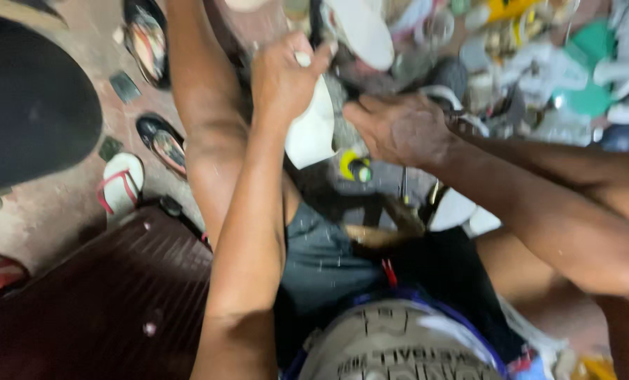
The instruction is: The person is repairing a white shoe sole by scraping and smoothing its surface with a small metal tool. They hold the sole in their left hand and use the tool in their right hand to work along the edges and center. The person occasionally wipes the sole with a cloth and continues scraping.
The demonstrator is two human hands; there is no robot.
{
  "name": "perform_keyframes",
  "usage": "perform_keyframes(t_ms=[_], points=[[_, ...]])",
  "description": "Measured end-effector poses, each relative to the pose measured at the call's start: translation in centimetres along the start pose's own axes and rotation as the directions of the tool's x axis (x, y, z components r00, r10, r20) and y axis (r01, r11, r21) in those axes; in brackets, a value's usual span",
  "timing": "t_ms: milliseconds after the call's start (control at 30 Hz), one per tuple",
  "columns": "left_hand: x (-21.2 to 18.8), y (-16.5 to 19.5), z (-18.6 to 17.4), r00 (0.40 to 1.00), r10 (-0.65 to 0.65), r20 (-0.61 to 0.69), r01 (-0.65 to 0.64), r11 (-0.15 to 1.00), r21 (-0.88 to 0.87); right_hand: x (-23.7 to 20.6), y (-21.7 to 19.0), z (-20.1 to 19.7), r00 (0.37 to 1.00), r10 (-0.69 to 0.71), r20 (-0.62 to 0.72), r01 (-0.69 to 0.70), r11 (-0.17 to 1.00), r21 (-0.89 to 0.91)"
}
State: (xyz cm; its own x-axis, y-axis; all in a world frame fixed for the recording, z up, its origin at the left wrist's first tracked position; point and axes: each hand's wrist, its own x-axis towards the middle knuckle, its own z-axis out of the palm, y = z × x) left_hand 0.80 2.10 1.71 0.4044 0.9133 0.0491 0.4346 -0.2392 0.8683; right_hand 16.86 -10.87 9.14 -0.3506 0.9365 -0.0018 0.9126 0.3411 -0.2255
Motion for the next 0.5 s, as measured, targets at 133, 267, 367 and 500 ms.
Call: perform_keyframes(t_ms=[133,267,367,500], points=[[0.03,0.12,0.2,1.0,-0.01,0.013,0.011,0.999,-0.035,-0.01,-0.08,-0.03,0.997,-0.003,-0.079,0.0,0.999,-0.047],[0.1,0.32,0.18,0.999,-0.048,0.012,0.049,0.999,-0.02,-0.35,-0.27,-0.1,0.998,-0.055,-0.042,0.053,0.997,-0.048],[0.45,0.47,0.15,1.0,-0.025,-0.003,0.025,1.0,0.004,-0.13,0.06,-0.23,0.997,-0.082,0.016,0.083,0.994,-0.065],[0.26,0.74,0.22,0.996,-0.079,0.031,0.079,0.997,-0.008,0.22,0.12,-0.31,0.999,0.003,-0.052,-0.007,0.997,-0.078]])
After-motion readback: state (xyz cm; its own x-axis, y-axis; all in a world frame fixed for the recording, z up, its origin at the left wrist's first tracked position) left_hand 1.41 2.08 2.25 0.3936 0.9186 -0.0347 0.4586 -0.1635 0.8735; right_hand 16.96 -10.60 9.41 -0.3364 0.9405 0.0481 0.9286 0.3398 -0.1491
